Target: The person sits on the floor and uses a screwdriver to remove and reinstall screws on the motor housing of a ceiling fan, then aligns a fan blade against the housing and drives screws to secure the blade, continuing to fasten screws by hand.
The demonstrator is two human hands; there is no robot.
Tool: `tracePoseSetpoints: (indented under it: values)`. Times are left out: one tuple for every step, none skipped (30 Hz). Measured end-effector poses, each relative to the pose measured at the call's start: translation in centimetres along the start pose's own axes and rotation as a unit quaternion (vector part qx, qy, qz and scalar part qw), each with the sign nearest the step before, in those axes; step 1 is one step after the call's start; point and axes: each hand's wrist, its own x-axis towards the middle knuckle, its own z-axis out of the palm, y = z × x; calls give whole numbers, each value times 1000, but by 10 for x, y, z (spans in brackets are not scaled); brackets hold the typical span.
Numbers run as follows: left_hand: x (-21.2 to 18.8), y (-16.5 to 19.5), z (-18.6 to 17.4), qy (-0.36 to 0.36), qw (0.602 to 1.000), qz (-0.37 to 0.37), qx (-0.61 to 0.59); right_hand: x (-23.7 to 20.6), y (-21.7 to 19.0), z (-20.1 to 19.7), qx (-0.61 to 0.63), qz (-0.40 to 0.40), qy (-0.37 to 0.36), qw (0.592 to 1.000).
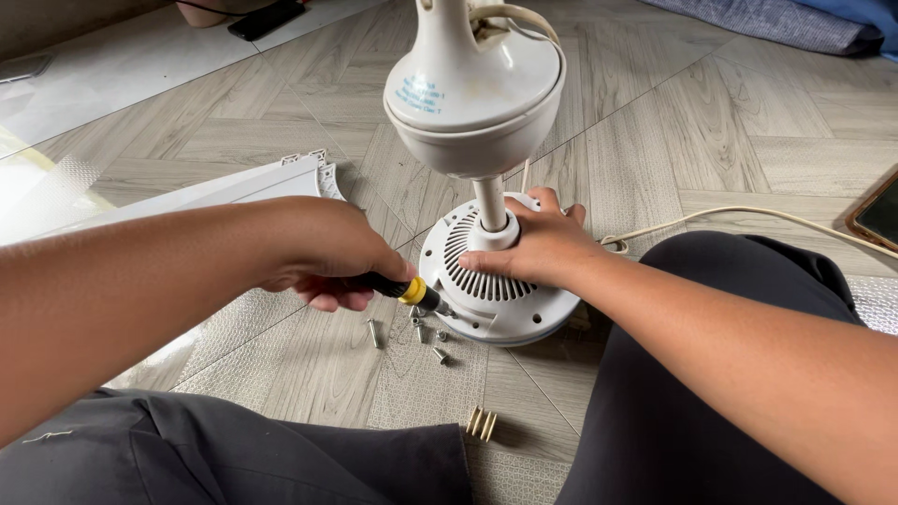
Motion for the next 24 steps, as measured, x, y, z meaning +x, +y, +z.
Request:
tracePoseSetpoints:
  values:
    - [2,0,0,5,1000,8,2,-1,0,0,2,-6,4,1000]
    - [3,-1,1,39,993,55,100,-1,0,0,3,-13,8,1000]
    - [5,-1,4,72,972,102,196,-2,0,-1,4,-19,13,1000]
    - [6,-2,7,105,939,150,290,-3,0,-1,3,-23,14,1000]
    - [6,-5,12,124,909,225,328,-4,-2,-2,3,-28,14,999]
    - [6,-8,19,142,871,299,363,-7,-4,-2,3,-33,14,999]
    - [6,-11,25,158,826,372,393,-10,-5,-3,14,-14,22,1000]
    - [7,-15,29,147,802,380,438,-14,-7,-4,28,3,30,999]
    - [6,-19,34,137,776,383,482,-16,-11,-6,42,16,39,998]
    - [5,-24,38,127,749,385,523,-17,-16,-8,36,24,26,999]
    - [4,-28,38,154,752,408,495,-20,-20,-9,29,36,14,999]
    - [4,-31,37,179,753,431,463,-23,-23,-11,21,51,0,998]
    - [3,-32,37,204,753,453,431,-26,-24,-12,23,67,1,997]
    - [3,-31,35,177,810,386,405,-26,-27,-14,24,79,4,997]
    - [2,-29,33,150,859,312,377,-24,-30,-14,27,88,6,996]
    - [1,-25,30,122,901,236,344,-21,-31,-14,25,96,0,995]
    - [0,-19,27,90,934,159,308,-18,-31,-15,23,107,-7,994]
    - [-1,-12,27,55,958,83,268,-16,-28,-14,20,121,-14,992]
    - [-4,-5,27,18,974,9,226,-15,-25,-12,23,115,-14,993]
    - [-8,0,27,29,971,25,235,-13,-21,-10,26,110,-14,994]
    - [-13,4,26,41,968,39,244,-11,-17,-8,30,103,-12,994]
    - [-17,7,25,54,965,52,253,-8,-13,-6,15,69,-4,998]
    - [-22,8,25,65,949,86,298,-6,-10,-4,-1,34,4,999]
    - [-26,7,27,76,930,119,340,-5,-7,-3,-16,-1,12,1000]
